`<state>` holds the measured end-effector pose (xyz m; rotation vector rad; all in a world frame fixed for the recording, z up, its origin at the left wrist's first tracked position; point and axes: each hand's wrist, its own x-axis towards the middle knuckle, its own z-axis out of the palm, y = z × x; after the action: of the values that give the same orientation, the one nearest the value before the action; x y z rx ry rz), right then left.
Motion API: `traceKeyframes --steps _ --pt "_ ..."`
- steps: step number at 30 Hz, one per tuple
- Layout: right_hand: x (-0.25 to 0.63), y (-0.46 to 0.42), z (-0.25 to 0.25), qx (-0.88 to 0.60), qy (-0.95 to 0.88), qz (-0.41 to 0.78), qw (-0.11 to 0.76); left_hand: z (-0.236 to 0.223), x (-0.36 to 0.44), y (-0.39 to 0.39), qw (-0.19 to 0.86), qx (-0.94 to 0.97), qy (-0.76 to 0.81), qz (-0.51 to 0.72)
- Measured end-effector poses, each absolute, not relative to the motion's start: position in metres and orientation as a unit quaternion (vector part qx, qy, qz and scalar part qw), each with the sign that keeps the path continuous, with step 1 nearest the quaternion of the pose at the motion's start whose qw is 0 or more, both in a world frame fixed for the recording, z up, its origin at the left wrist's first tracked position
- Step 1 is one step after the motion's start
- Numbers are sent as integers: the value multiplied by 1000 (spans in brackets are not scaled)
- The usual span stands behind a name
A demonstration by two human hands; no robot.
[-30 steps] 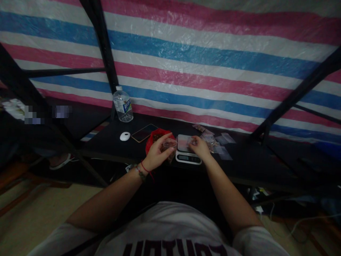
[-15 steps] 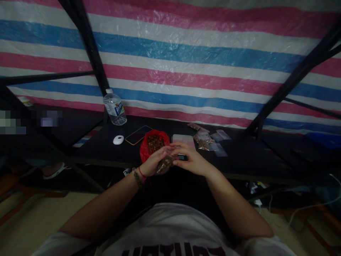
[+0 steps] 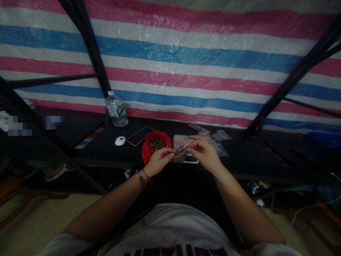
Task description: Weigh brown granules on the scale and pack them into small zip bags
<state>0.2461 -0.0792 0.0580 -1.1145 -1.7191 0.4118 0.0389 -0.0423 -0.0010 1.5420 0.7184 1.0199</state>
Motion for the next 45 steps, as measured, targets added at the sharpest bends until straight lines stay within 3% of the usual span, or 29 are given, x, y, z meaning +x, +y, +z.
traceKeyframes --steps 4,8,19,28,34,45 --pt "241 -72 47 -445 -659 255 550 -3 36 -38 475 674 320 467" --pt "238 -68 42 -433 -584 338 598 -5 35 -37 476 671 310 476" --pt "223 -69 25 -461 -632 297 548 4 39 -46 445 667 334 495" --pt "231 -75 43 -465 -711 277 449 12 35 -43 442 644 353 516" --pt "235 -70 39 -495 -709 221 451 10 35 -41 447 641 343 522" --pt "231 -69 34 -473 -705 230 474 8 36 -39 521 559 342 547"
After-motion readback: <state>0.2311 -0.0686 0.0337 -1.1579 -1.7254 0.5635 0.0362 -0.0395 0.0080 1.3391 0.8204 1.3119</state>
